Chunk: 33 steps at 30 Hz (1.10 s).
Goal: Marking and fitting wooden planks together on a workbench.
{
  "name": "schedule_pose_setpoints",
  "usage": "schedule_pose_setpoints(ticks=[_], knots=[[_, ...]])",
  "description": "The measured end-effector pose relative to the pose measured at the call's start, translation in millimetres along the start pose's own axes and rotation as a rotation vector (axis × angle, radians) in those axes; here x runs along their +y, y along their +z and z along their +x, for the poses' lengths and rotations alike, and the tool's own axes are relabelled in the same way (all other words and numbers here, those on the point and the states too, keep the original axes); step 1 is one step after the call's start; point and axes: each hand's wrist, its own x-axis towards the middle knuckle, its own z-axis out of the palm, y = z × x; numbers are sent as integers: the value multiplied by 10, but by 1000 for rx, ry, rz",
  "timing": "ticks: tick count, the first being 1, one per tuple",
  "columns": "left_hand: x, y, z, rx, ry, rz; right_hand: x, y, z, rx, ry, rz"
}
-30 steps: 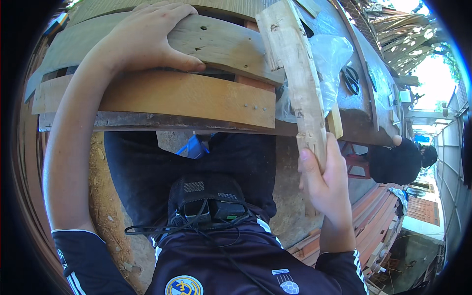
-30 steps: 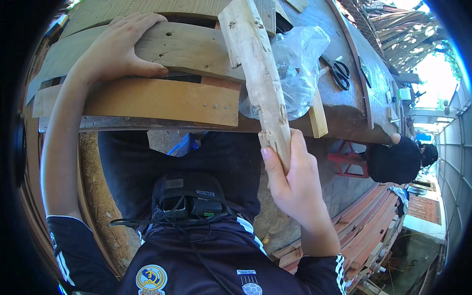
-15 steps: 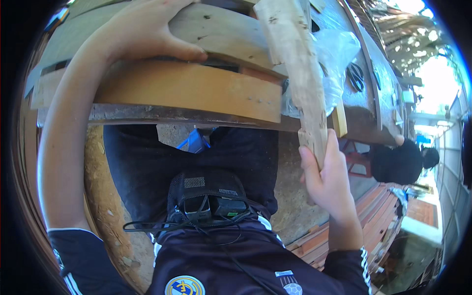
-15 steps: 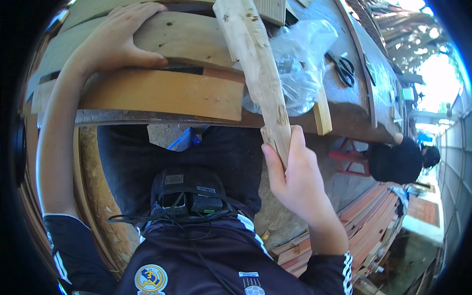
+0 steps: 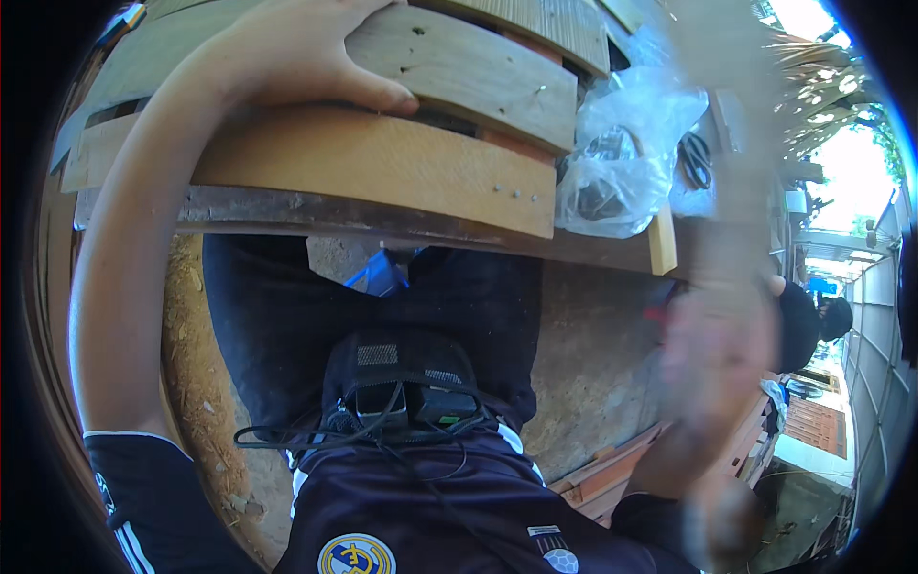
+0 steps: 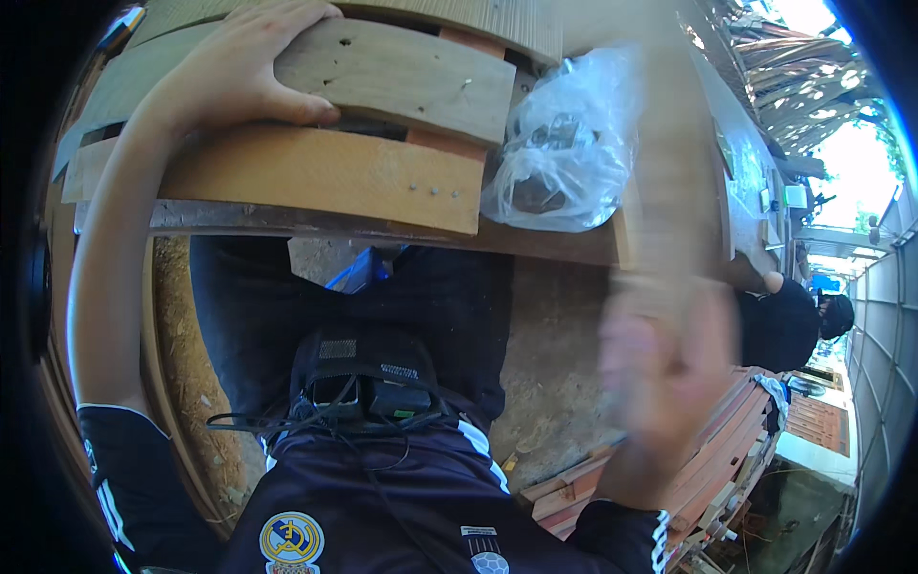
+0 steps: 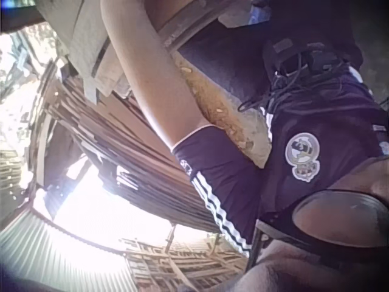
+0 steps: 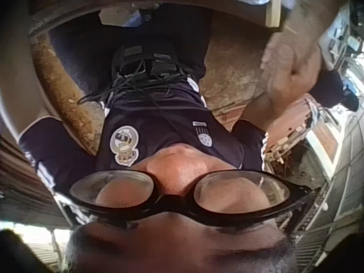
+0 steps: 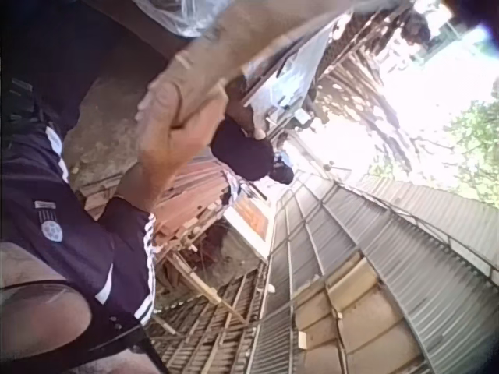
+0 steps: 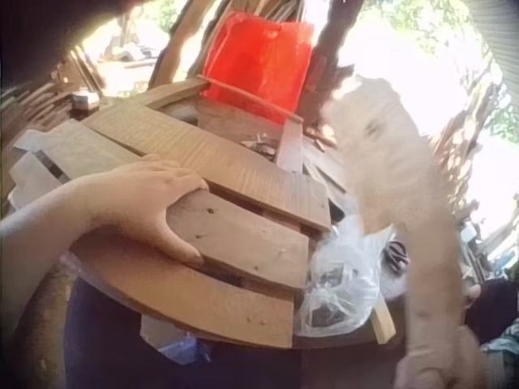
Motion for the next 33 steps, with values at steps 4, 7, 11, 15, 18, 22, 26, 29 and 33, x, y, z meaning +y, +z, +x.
schedule_pose_setpoints(ticks=[4,7,11,15,18,22,26,29,33], knots=[[516,-239,-164,5,-93,-31,-327,-886,-214,114,-406,491],[516,-246,-135,9,-74,-21,46,-591,-115,480,-863,433],[368,-177,-66,-26,-74,-21,441,393,253,-102,-96,-431],[6,86,-14,149,94,101,134,409,143,-31,4,9],[-79,205,0,157,23,8,269,516,214,-22,-102,37],[63,117,-40,141,20,25,517,635,224,-69,-61,226],[299,-9,-368,261,31,-67,546,691,349,21,-58,303],[544,-178,-754,158,124,-11,504,660,504,90,-17,341],[357,39,-1017,242,66,125,705,639,770,229,-61,171]])
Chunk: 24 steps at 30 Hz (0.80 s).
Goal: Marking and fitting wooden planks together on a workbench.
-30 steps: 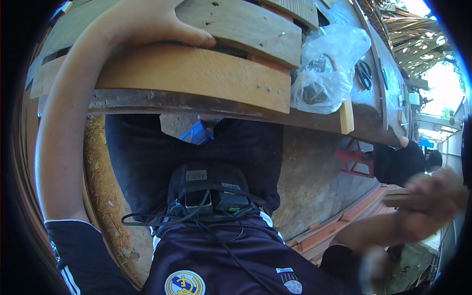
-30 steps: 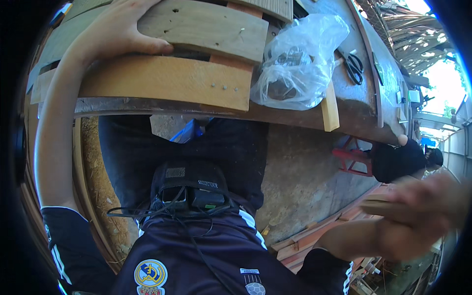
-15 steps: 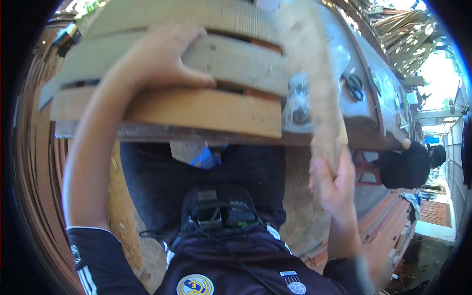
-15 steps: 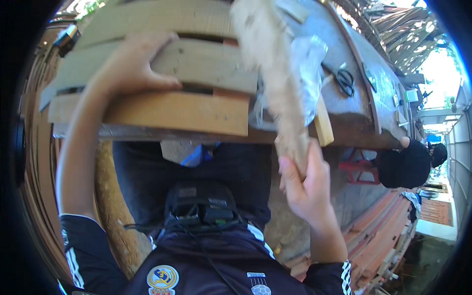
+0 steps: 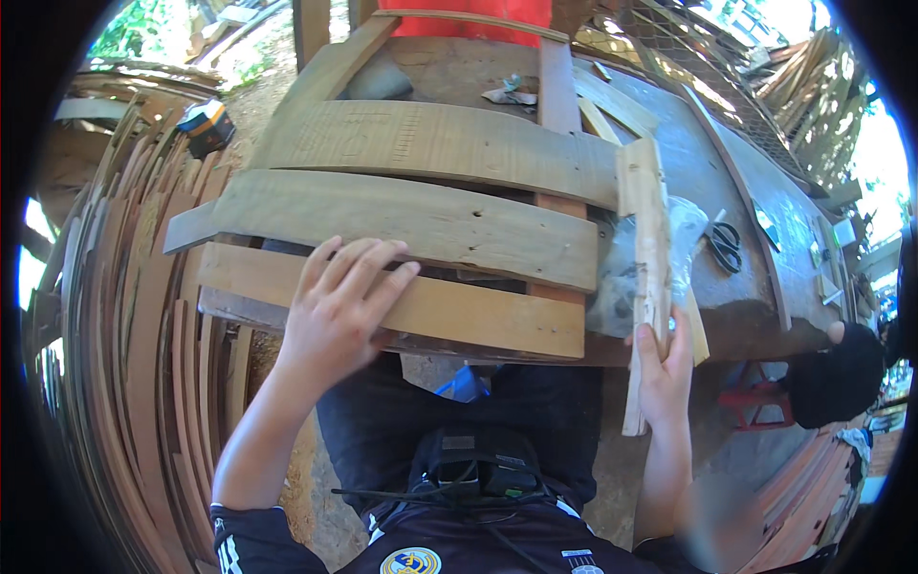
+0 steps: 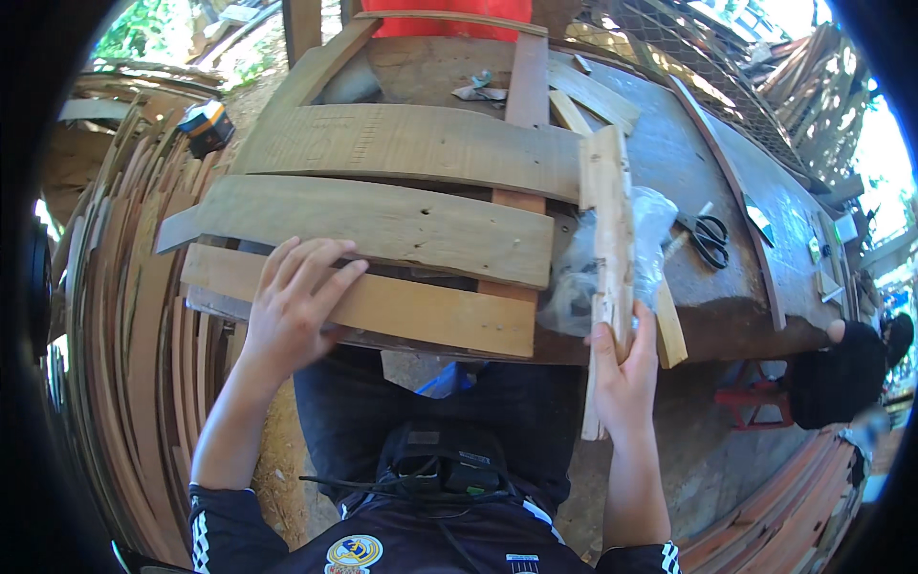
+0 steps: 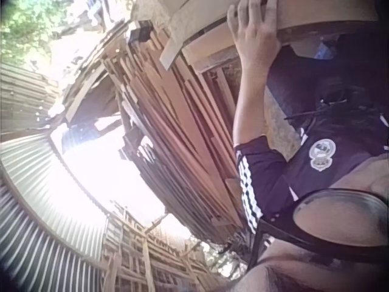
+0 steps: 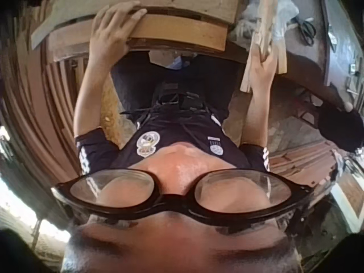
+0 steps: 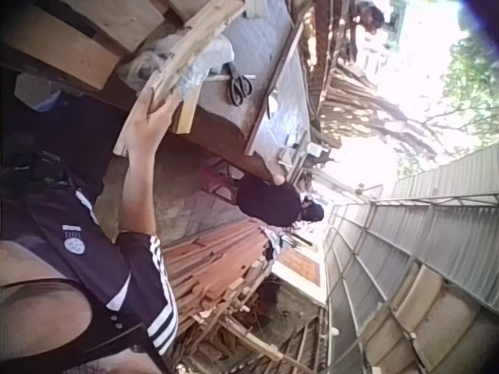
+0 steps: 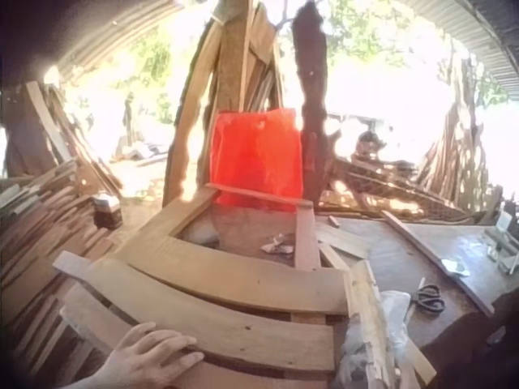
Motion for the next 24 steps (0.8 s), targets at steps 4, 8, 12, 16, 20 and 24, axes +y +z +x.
schedule_pose_setpoints(ticks=[4,8,12,16,20,24], knots=[[-308,83,-68,252,36,221,113,-16,241,90,-65,-107],[-421,-39,-39,249,209,365,-210,-63,461,144,24,-479],[-524,-320,116,367,325,459,-90,-212,716,223,-230,-771],[-655,-650,332,456,377,532,-85,-248,642,306,-463,-849],[-632,-995,467,312,349,588,-520,-129,162,394,-909,-285],[-671,-1028,671,661,467,714,-553,424,-243,-74,-1278,-96]])
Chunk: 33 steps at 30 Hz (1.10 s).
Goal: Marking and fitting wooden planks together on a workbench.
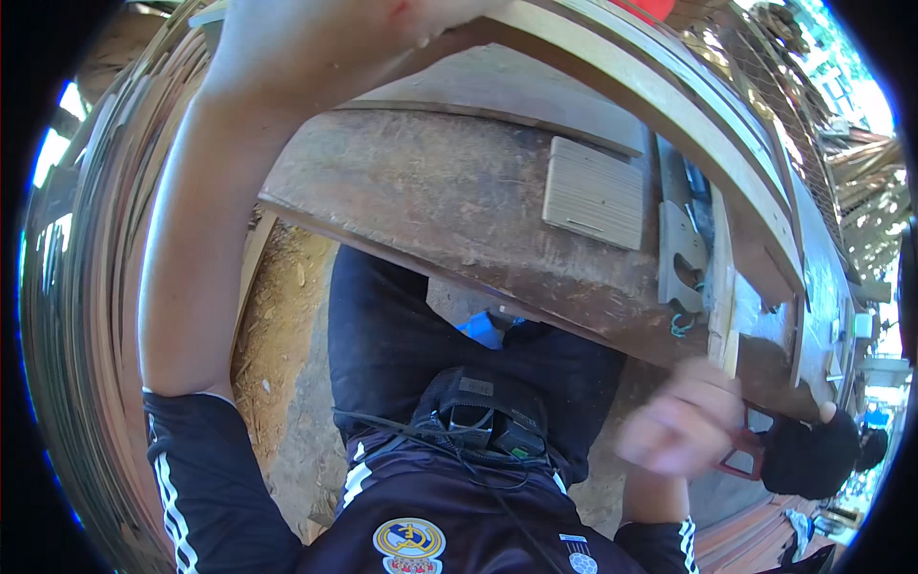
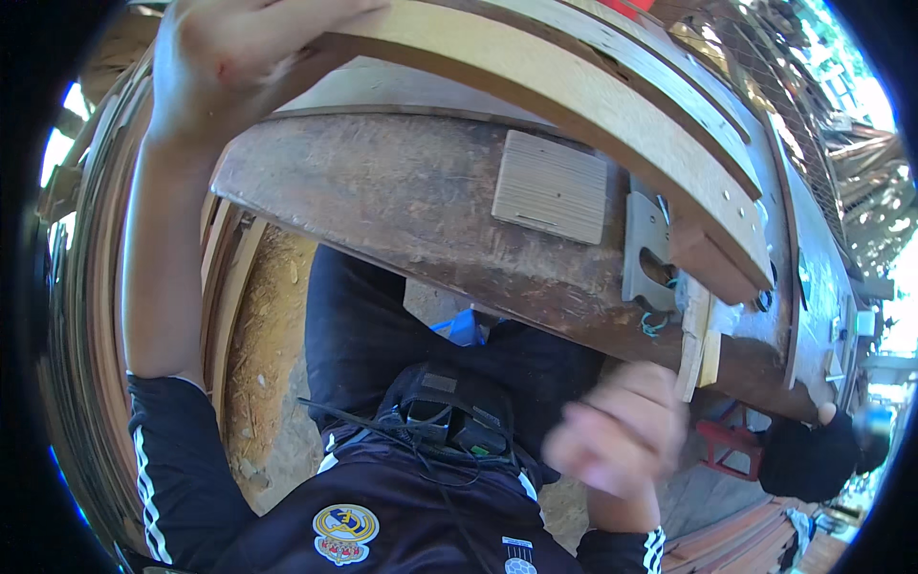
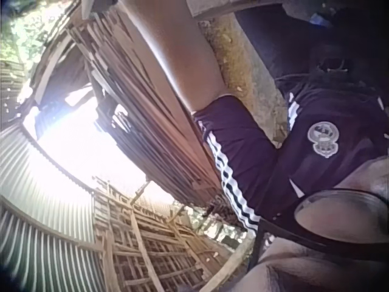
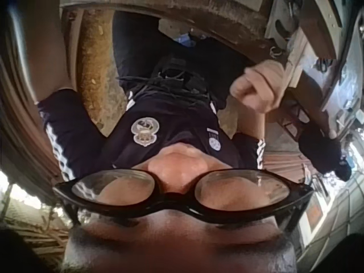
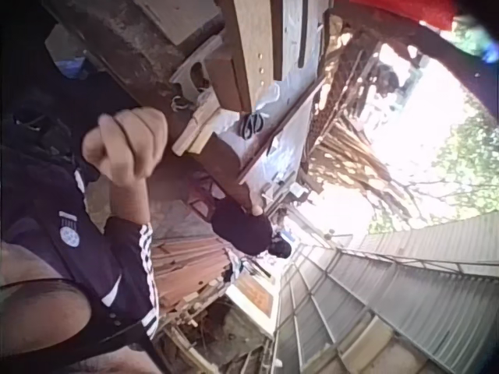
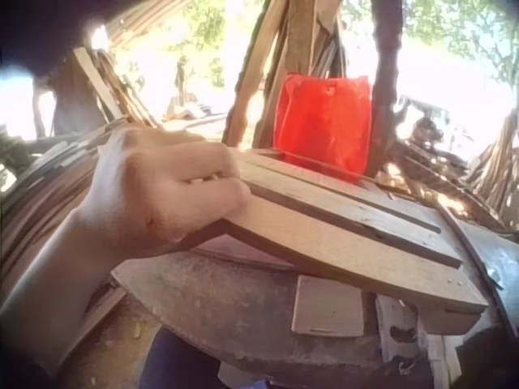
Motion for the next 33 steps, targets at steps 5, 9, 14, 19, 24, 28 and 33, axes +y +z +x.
schedule_pose_setpoints(ticks=[5,9,14,19,24,28,33], knots=[[19,88,160,-15,-55,-13,466,779,243,-498,154,-130],[-54,94,301,72,-28,-119,1303,1157,727,-519,281,-188],[-93,126,336,-85,-127,-112,2051,1654,947,-734,423,-385],[-103,56,291,-158,-118,-198,1776,1592,1369,-1102,464,-426],[108,1,173,-222,-174,-199,1450,1448,1233,-1058,557,-223],[168,-18,138,-258,-187,-228,1725,1599,809,-690,470,-350],[261,-54,117,-331,-245,-256,1688,1590,770,-574,442,-256]])
